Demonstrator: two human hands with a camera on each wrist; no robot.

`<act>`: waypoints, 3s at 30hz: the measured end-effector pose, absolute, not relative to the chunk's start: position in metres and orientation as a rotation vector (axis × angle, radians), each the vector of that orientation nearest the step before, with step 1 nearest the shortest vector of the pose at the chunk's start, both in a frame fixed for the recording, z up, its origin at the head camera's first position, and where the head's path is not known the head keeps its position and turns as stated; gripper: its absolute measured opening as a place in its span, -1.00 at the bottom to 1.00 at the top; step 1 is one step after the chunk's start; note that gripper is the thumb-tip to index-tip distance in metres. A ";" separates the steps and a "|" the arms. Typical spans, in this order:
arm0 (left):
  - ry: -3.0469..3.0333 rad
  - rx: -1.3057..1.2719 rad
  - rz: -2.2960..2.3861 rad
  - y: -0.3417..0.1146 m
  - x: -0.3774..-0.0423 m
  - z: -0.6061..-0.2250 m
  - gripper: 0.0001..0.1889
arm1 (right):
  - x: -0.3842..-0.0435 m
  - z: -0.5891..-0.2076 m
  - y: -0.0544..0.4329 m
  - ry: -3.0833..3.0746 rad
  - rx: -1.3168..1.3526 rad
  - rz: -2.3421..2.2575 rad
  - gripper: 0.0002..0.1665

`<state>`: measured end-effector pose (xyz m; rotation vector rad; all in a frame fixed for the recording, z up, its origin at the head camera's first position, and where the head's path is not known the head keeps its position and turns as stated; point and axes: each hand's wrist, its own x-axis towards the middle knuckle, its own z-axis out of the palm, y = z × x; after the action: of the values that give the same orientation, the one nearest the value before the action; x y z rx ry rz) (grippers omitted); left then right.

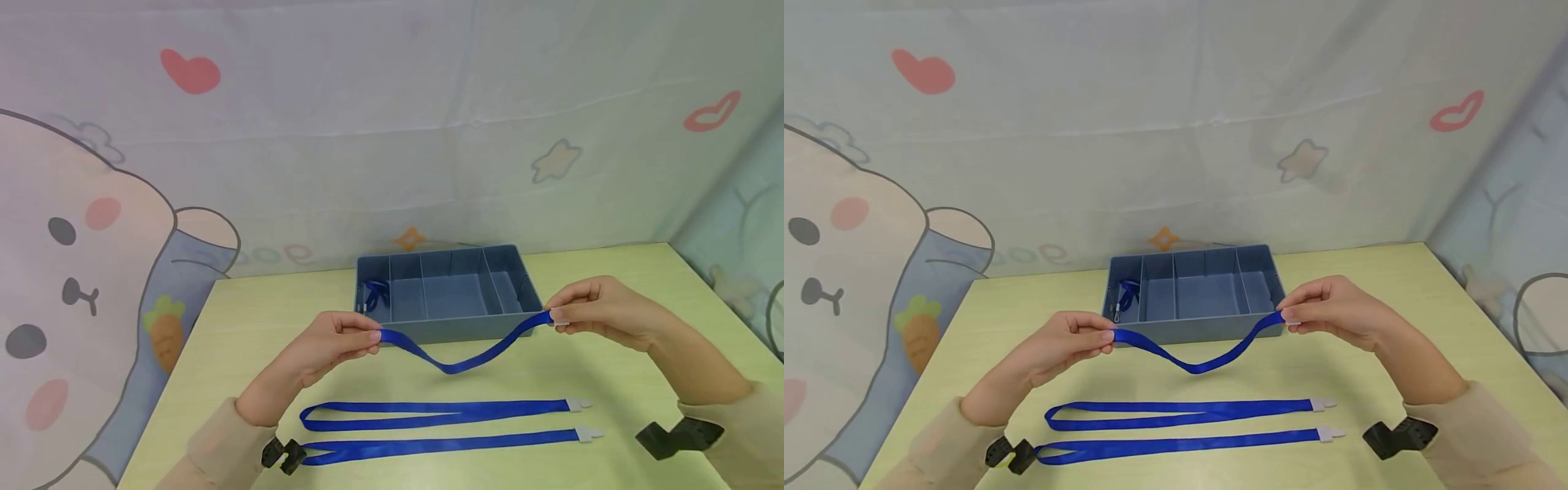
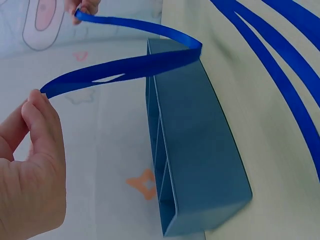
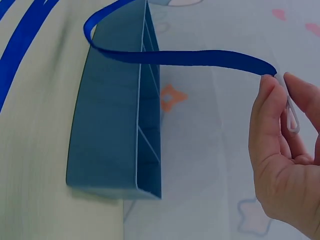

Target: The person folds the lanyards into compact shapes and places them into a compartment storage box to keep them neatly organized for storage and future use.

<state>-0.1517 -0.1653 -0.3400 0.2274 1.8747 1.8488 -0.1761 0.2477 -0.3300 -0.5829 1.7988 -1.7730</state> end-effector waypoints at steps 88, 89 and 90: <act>1.769 0.084 2.215 -0.060 -0.140 -0.334 -0.72 | -0.155 -0.401 0.156 2.387 -0.756 -1.775 -0.41; 1.774 0.081 2.216 -0.061 -0.141 -0.334 -0.72 | -0.156 -0.402 0.158 2.357 -0.745 -1.777 -0.47; 1.778 0.071 2.214 -0.063 -0.142 -0.334 -0.72 | -0.156 -0.403 0.161 2.329 -0.733 -1.767 -0.55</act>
<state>-0.1420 -0.0629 -0.3339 0.0711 1.7779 2.2145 -0.1562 0.1613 -0.4032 -0.7329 2.3295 -1.7673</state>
